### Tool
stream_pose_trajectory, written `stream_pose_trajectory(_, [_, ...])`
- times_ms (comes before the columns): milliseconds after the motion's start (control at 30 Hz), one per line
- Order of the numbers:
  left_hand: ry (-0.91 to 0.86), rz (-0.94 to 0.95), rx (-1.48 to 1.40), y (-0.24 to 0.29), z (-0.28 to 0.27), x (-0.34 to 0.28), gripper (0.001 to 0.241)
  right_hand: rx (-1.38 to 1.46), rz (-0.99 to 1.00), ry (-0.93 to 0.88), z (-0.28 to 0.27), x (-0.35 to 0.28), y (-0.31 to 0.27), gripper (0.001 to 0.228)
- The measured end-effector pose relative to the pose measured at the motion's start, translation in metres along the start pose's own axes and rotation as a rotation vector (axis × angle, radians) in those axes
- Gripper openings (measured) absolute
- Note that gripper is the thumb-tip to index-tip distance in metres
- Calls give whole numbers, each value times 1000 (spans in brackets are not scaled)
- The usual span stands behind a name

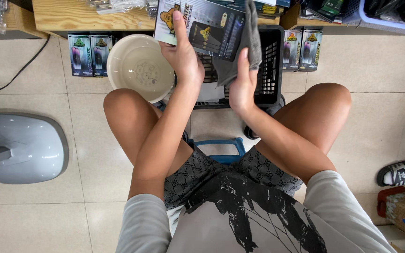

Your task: The person writes in a notebook, removes items from a plastic basket, and wipes the packaging of screen protectors with a cloth.

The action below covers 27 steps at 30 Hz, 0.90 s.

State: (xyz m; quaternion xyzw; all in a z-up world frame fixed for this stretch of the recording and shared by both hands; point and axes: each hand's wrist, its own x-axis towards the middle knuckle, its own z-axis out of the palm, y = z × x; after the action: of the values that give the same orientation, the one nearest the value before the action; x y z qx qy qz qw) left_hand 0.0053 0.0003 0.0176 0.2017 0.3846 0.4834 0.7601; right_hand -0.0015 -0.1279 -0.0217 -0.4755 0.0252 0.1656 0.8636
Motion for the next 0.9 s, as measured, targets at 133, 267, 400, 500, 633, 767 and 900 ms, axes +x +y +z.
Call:
stream_pose_trajectory(133, [169, -80, -30, 22, 16, 10, 78, -442, -187, -221, 0, -21, 4, 46])
stream_pose_trajectory(267, [40, -5, -89, 9, -7, 49, 49, -593, -238, -431, 5, -37, -3, 41])
stream_pose_trajectory(400, [233, -232, 156, 46, 7, 47, 61, -685, -58, -608, -5, -46, 14, 40])
stream_pose_trajectory(500, [113, -150, -57, 41, -23, 73, 37, -912, 176, -556, -2, -36, 26, 31])
stream_pose_trajectory(633, [14, -111, -74, 61, -34, 76, 50, -1106, 188, -581, -5, -5, 70, 26])
stream_pose_trajectory(767, [-76, -207, 15, 79, -31, 48, 67, -908, 348, -521, -2, 3, 126, 18])
stream_pose_trajectory(900, [7, -130, 214, 64, -28, 31, 56, -909, 467, -554, 23, 29, 198, 22])
